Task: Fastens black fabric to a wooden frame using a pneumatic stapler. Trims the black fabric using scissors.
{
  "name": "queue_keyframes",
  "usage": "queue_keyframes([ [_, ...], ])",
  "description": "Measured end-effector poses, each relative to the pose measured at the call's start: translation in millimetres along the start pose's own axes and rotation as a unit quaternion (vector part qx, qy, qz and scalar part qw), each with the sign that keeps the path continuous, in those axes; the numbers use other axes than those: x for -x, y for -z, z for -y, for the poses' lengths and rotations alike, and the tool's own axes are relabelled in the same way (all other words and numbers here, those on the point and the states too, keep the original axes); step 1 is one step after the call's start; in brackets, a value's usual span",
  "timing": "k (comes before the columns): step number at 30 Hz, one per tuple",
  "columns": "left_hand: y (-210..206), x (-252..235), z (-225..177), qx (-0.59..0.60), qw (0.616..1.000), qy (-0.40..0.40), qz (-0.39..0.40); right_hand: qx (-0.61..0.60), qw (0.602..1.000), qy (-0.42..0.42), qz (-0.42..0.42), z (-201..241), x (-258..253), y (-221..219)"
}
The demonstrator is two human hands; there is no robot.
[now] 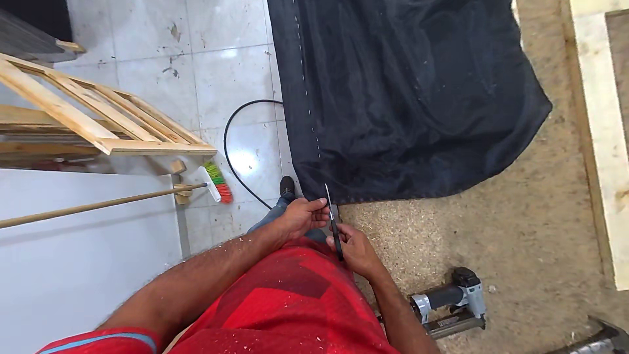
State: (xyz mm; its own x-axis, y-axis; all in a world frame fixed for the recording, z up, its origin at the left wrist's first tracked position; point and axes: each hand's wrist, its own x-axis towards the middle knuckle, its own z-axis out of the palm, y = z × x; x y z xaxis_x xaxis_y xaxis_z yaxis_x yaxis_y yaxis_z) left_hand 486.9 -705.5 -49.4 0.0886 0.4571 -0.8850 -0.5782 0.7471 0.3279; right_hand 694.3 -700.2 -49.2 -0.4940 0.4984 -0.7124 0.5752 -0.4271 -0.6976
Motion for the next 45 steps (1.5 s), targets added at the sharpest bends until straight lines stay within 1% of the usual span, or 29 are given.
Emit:
queue_keyframes([
  [4, 0.5, -0.8, 0.8, -0.002, 1.000, -0.001, 0.000, 0.011, 0.999, -0.021, 0.022, 4.7, -0.9, 0.7],
  [6, -1.3, 0.2, 0.0, -0.004, 1.000, 0.000, -0.003, 0.005, 1.000, -0.015, 0.025, 4.1, -4.3, 1.3],
  [9, -2.6, 0.9, -0.8, -0.007, 1.000, -0.002, 0.000, -0.009, 1.000, 0.006, 0.015, -0.3, -9.5, 1.5],
  [15, -1.0, 1.2, -0.5, 0.005, 1.000, -0.008, 0.002, 0.001, 1.000, -0.002, 0.001, 4.7, -4.7, 0.8],
  [18, -3.9, 6.6, -3.8, -0.012, 1.000, -0.008, 0.003, 0.000, 1.000, 0.004, -0.015, 4.1, -1.4, -3.4],
  [23, -4.2, 7.7, -4.6, -0.020, 1.000, -0.009, 0.008, 0.011, 1.000, -0.013, 0.002, 5.4, -4.3, -5.5],
  [26, -2.9, 7.2, -3.0, -0.024, 1.000, -0.006, 0.013, 0.009, 1.000, -0.001, 0.006, 5.1, -9.8, -4.4],
  [33, 1.5, 4.1, -2.1, -0.010, 0.999, -0.008, 0.029, 0.004, 1.000, 0.015, -0.013, 15.3, -14.9, -4.5],
  [38, 4.9, 1.7, -1.5, -0.009, 0.999, -0.016, 0.034, 0.005, 0.999, 0.022, -0.031, 11.5, -18.2, -7.3],
  [45, 10.1, -4.7, 2.4, 0.001, 0.999, -0.009, 0.053, 0.046, 0.999, 0.002, -0.026, 32.3, -24.9, -0.9],
])
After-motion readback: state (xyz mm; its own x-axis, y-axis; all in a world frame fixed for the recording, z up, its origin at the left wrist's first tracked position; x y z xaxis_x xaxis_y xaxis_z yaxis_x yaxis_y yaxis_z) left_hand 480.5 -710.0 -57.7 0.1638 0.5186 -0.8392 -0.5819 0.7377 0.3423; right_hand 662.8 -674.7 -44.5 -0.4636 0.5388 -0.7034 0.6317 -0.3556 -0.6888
